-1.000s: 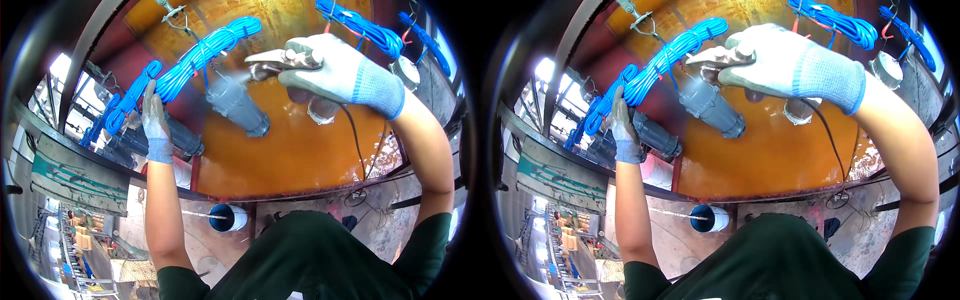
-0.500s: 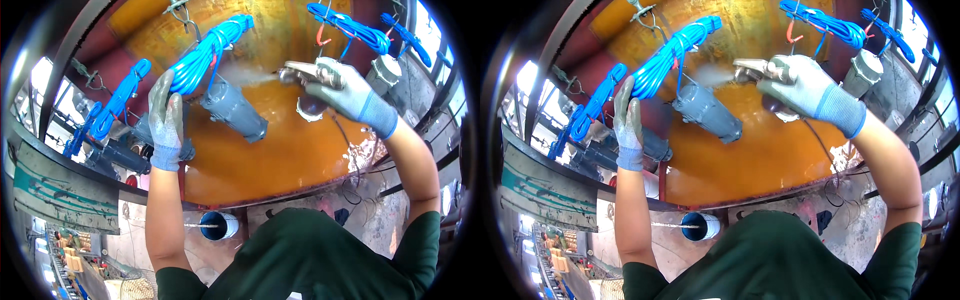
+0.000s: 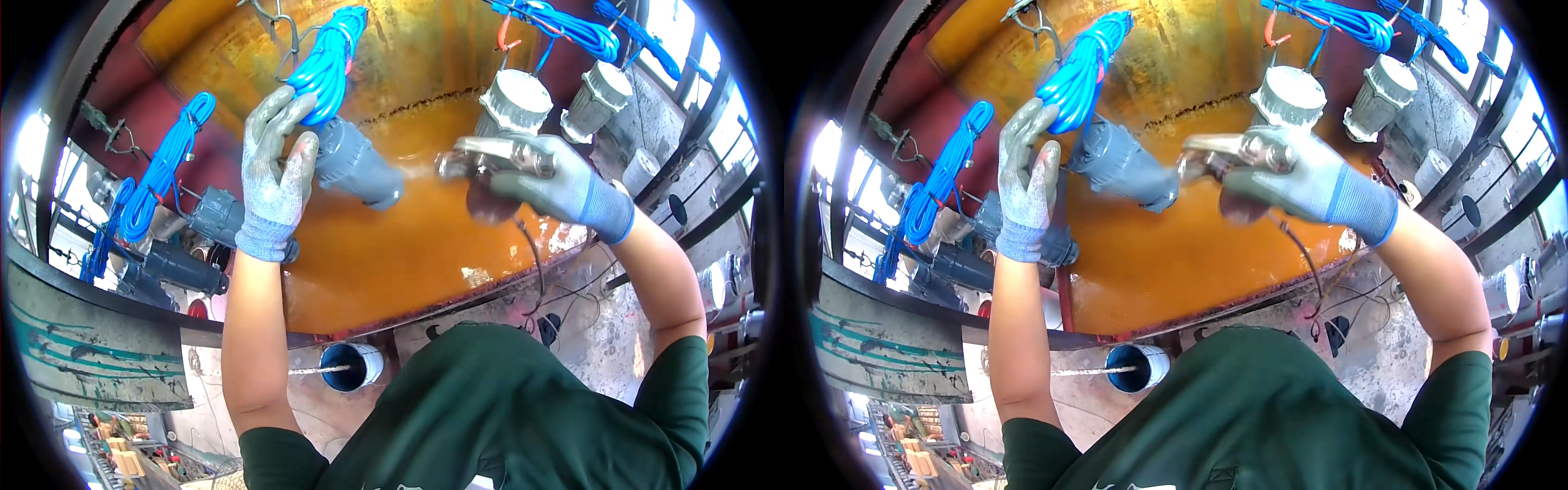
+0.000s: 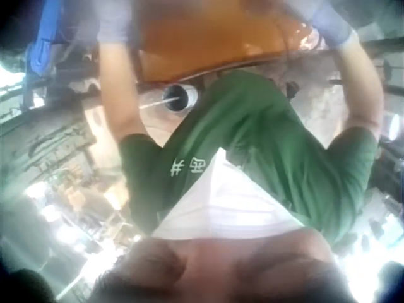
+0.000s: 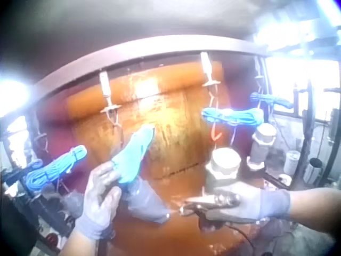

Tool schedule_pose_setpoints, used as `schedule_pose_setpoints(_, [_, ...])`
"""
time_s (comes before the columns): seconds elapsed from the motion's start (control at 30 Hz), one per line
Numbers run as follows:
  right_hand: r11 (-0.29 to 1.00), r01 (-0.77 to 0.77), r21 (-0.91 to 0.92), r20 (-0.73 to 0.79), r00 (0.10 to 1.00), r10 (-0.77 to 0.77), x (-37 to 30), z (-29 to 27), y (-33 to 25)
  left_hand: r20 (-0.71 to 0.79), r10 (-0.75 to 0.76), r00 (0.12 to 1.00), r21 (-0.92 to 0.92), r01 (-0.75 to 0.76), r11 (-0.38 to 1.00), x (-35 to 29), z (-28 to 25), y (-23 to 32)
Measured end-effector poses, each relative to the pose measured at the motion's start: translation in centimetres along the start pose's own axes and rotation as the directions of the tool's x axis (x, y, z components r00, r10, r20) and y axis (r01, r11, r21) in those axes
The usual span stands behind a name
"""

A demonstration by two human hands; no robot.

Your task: The person spray paints hanging metal parts using a spray gun while turning them by hand.

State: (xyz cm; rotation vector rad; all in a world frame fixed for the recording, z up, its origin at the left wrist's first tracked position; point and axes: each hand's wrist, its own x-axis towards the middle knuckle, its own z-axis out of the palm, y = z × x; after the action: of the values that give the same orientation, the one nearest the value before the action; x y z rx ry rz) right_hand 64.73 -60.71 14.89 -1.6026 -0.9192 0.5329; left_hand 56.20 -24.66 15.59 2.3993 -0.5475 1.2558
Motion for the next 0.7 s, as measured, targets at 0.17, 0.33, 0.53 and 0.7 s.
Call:
schedule_pose_setpoints(0.17, [0.952,0.004,-0.307,-0.042,0.999,-0.017,0.7,0.1,-0.1,-0.114,0.071,0.991,0.174,-0.051,0.983,-0.6,-0.3,-1.2])
schedule_pose_setpoints(0.33, [0.784,0.238,-0.573,-0.113,0.925,-0.364,2.1,-2.3,1.7,-0.357,-0.046,0.933,0.027,0.06,0.998,-2.4,-1.1,-4.8])
schedule_pose_setpoints(0.53, [0.934,-0.09,-0.346,0.019,0.994,0.103,0.9,-4.0,-0.8,-0.52,-0.189,0.833,0.028,0.238,0.971,-4.6,-5.0,-11.6])
schedule_pose_setpoints(0.7, [0.909,-0.064,-0.412,-0.286,0.956,-0.062,1.9,-6.7,-0.9,-0.51,-0.113,0.853,0.289,0.294,0.911,-3.5,-4.8,-9.4])
